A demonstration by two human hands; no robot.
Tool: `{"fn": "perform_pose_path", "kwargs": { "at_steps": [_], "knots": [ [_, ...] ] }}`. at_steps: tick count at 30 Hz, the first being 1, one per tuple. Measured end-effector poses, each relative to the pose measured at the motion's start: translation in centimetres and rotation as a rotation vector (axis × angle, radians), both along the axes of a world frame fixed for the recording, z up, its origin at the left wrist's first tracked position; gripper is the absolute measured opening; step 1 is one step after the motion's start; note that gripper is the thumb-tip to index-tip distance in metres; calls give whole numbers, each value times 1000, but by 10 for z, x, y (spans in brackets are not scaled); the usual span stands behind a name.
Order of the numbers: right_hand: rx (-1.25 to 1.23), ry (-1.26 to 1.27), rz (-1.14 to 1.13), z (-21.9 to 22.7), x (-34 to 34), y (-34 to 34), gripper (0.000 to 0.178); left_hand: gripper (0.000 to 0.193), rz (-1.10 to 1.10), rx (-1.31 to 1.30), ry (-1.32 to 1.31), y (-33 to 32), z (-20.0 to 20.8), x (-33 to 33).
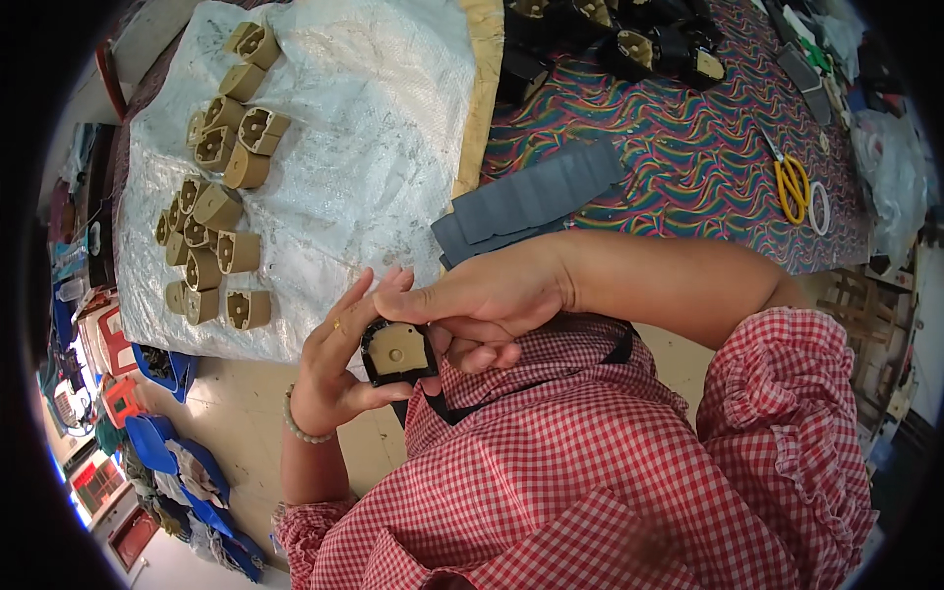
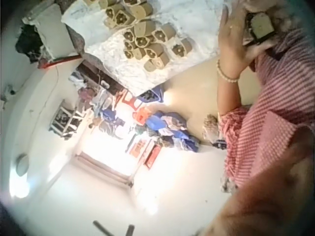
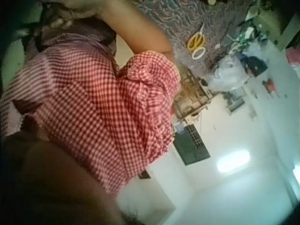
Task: Manually applying black adhesive tape to small tan plastic shoe components.
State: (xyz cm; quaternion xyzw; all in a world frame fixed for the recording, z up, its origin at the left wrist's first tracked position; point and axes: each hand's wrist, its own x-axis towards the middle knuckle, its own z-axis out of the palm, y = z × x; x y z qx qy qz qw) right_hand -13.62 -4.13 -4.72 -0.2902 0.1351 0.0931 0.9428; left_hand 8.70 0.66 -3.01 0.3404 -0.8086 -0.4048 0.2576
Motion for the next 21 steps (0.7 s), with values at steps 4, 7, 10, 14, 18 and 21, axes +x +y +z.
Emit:
{"fn": "perform_pose_path", "kwargs": {
  "at_steps": [4, 7, 10, 14, 18, 21],
  "knots": [
    [-322, 163, -204, 18, 7, 10, 72, 82, 160, 48, -12, 14, 1, -4],
    [-889, 258, -555, 12, 4, 25, 65, 63, 286, 234, 310, 20, -3, -33],
    [-1120, 359, -770, 12, 4, 36, 57, 47, 427, 347, 620, 23, -18, -60],
    [-1379, 482, -711, 18, -17, 21, 57, 45, 314, 363, 673, 8, -17, -72],
    [-1566, 844, -1234, 58, -86, -62, 60, 58, 340, 246, 852, 1, -4, -87],
    [-2619, 1044, -1115, 59, -149, -108, 46, 43, 441, 135, 515, 9, -9, -78]
  ]
}}
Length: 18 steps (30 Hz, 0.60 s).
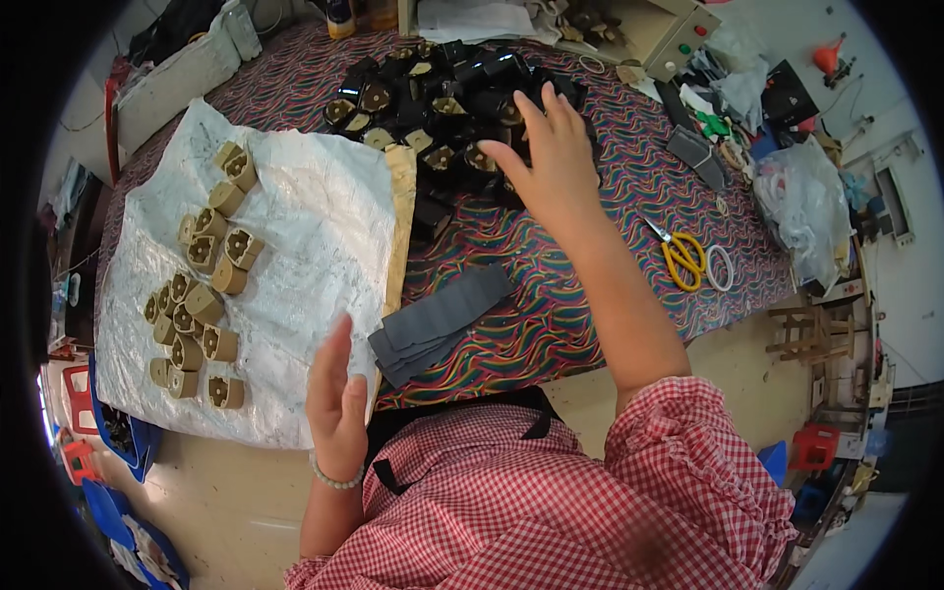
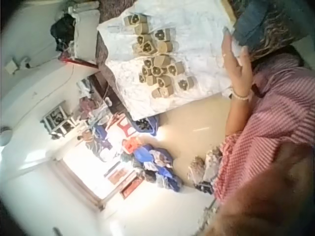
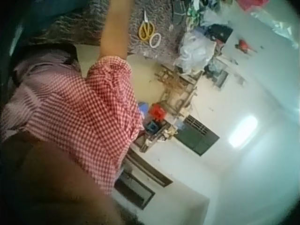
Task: Manually applying black adhesive tape to small tan plastic shoe components.
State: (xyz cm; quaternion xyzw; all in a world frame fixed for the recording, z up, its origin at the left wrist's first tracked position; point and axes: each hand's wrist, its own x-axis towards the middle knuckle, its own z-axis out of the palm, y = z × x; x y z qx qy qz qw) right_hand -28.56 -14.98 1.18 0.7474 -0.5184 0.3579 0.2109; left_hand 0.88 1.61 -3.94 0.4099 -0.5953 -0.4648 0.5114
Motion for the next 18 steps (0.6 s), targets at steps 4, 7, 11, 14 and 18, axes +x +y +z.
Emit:
{"fn": "perform_pose_path", "kwargs": {
  "at_steps": [4, 7, 11, 14, 18],
  "knots": [
    [743, -111, 448, -15, 47, 68, 30, 26, 61, -68, -181, 4, -9, -5],
    [737, -38, 538, -63, 54, 82, 30, 24, 41, -120, -221, 5, -13, -9],
    [800, -65, 582, -65, 53, 79, 36, 24, 36, -115, -270, 6, -14, -8],
    [831, -37, 546, -60, 58, 83, 37, 28, 38, -114, -287, 7, -19, -8],
    [892, -20, 580, -62, 53, 73, 37, 28, 42, -154, -327, 7, -22, -9]
  ]
}}
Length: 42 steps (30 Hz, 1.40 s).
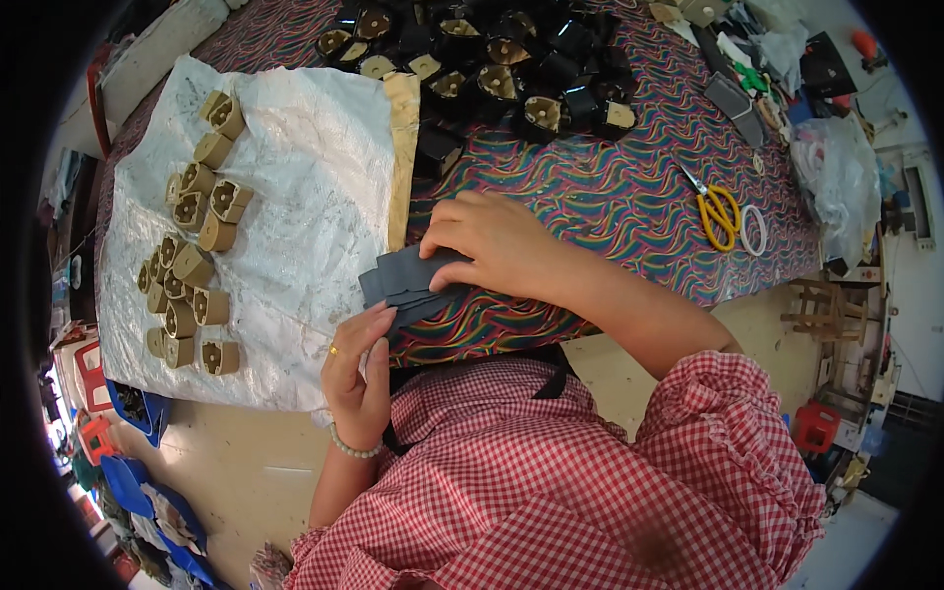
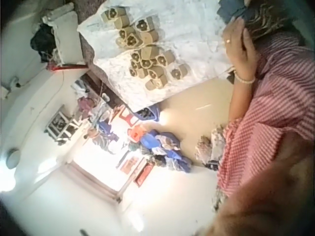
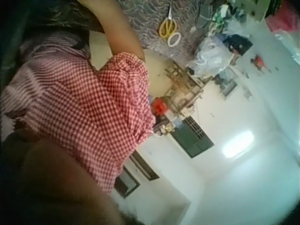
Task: Manually applying black adhesive tape to small tan plastic shoe components.
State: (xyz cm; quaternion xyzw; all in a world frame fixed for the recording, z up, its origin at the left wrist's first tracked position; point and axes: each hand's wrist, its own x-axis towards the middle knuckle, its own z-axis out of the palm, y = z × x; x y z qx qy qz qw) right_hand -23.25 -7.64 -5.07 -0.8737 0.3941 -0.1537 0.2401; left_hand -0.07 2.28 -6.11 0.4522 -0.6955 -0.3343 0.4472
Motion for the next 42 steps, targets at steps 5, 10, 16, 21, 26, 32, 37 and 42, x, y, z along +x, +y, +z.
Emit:
{"fn": "perform_pose_path", "kwargs": {
  "at_steps": [5, 10, 16, 21, 26, 32, 37, 42],
  "knots": [
    [-60, 0, -21, 5, 3, 6, 35, 36, 197, -75, -206, -8, 2, -11],
    [-90, -28, -36, -3, 0, 9, 32, 44, 136, -165, -442, -32, -6, -18],
    [-160, -79, -35, -5, -3, 22, 29, 45, 115, -147, -245, -31, -12, -20],
    [-152, -168, -123, -12, -2, 33, 30, 41, 158, 447, 588, -21, 16, -45],
    [-63, -274, -208, -12, -3, 42, 27, 36, 47, 600, 408, -18, 15, -35],
    [351, -542, -369, -1, 16, 60, 27, 36, -46, 726, 449, -6, 3, -33],
    [505, -515, -337, 11, 11, 56, 23, 37, -106, 424, 295, -6, 2, -37],
    [619, -599, -356, 4, 10, 56, 19, 37, -111, 378, 268, -8, 0, -36]
  ]
}}
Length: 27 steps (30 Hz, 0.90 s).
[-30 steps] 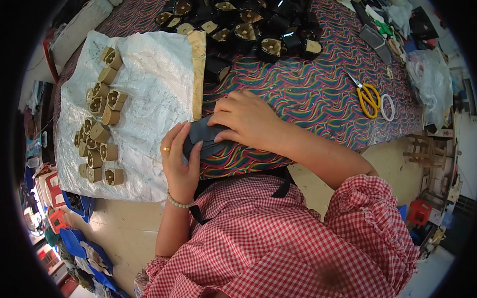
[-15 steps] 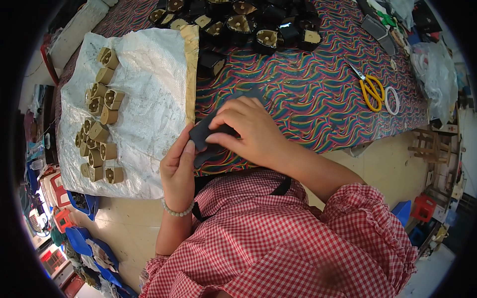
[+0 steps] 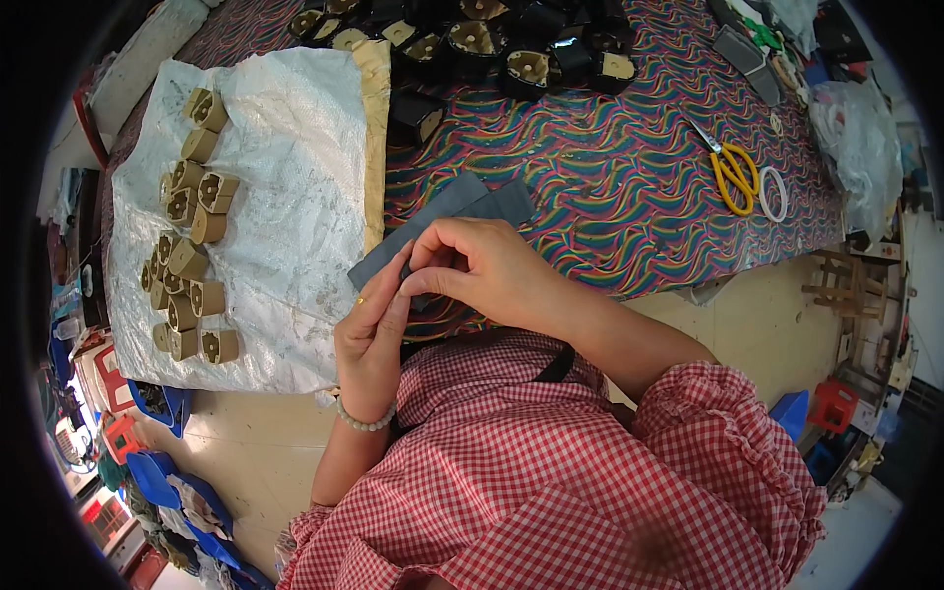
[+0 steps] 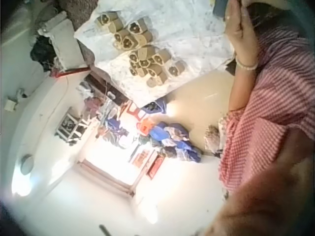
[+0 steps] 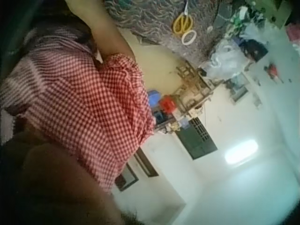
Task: Manually applying black adhesive tape to small tan plastic shoe components.
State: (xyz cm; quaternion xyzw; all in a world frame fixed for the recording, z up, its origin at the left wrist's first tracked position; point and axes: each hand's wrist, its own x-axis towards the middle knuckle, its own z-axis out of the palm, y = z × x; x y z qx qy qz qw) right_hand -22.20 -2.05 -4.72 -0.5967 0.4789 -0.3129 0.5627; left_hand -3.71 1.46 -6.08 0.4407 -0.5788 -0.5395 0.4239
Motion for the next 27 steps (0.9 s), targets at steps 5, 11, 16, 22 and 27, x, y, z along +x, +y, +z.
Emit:
{"fn": "perform_pose_path", "kwargs": {
  "at_steps": [5, 11, 16, 22, 27],
  "knots": [
    [-8, -84, -21, -5, 0, 2, 15, 36, 22, -12, -43, 0, 3, 0],
    [-190, 152, -57, 7, 10, 14, 15, 33, 33, -216, -292, 4, 0, 1],
    [-122, 48, -447, -6, -40, 7, 12, 25, 289, 245, 142, -11, 9, 3],
    [-411, 166, -1018, 16, -165, -3, 17, 30, 327, 129, -150, -10, 3, 34],
    [-416, 369, -451, 57, -95, 25, 14, 63, 174, -383, -471, -4, 48, 25]
  ]
}}
